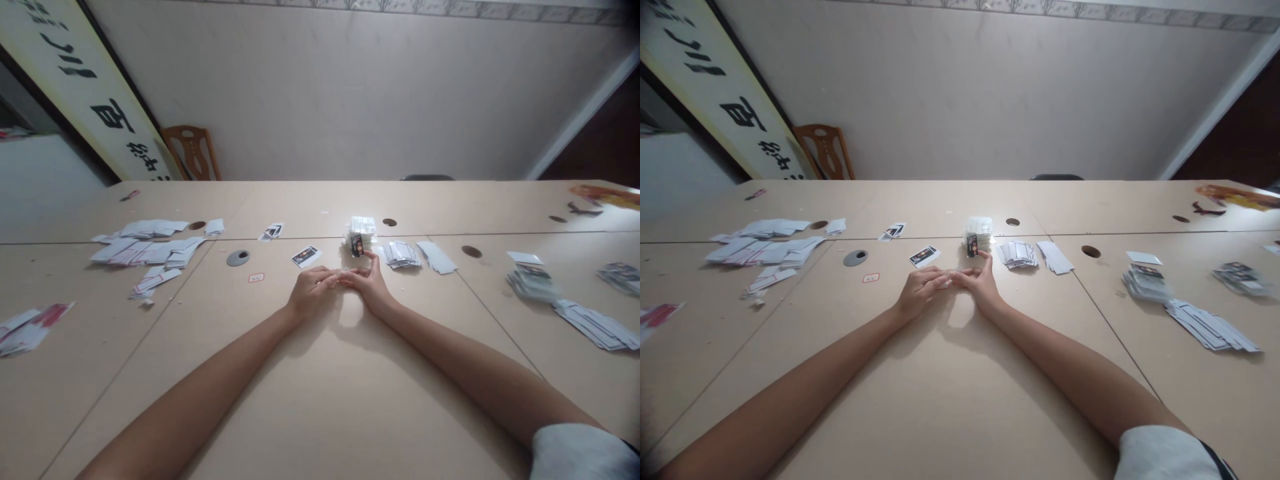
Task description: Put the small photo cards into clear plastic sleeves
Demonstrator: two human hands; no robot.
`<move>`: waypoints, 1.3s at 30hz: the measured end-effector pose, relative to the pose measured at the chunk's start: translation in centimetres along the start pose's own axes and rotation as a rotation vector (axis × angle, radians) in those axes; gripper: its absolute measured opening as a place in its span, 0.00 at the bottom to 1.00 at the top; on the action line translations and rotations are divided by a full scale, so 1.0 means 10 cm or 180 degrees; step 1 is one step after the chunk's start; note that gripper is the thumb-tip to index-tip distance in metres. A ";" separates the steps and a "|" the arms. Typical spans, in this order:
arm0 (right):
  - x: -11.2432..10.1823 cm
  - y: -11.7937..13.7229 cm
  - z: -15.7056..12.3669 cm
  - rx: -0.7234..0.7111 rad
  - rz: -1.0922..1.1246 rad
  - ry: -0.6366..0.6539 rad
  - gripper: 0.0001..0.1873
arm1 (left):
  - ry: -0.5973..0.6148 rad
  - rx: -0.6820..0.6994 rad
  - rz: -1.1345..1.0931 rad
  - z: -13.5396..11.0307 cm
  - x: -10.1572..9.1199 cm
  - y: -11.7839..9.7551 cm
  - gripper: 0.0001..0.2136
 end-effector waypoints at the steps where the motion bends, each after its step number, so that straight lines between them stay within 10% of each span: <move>1: 0.00 0.00 0.00 -0.0002 0.0004 0.0004 0.49 | 0.0004 -0.0016 -0.0047 0.00 0.00 0.01 0.16; 19: 0.05 0.03 0.02 -0.0025 0.0314 0.0172 0.52 | -0.0176 -0.0140 -0.0307 -0.01 -0.07 0.09 0.18; 39: 0.15 -0.01 0.02 0.0123 0.0553 0.0438 0.55 | -0.2067 -0.1115 -0.2304 -0.20 -0.38 0.82 0.24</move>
Point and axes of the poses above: each hand's wrist, its own z-axis towards the middle knuckle, its own x-axis out of the palm, y = z × x, the point moved 9 cm from there along z, towards the middle knuckle, and after that the axes turned 11 degrees about y, right-handed, at the moved point
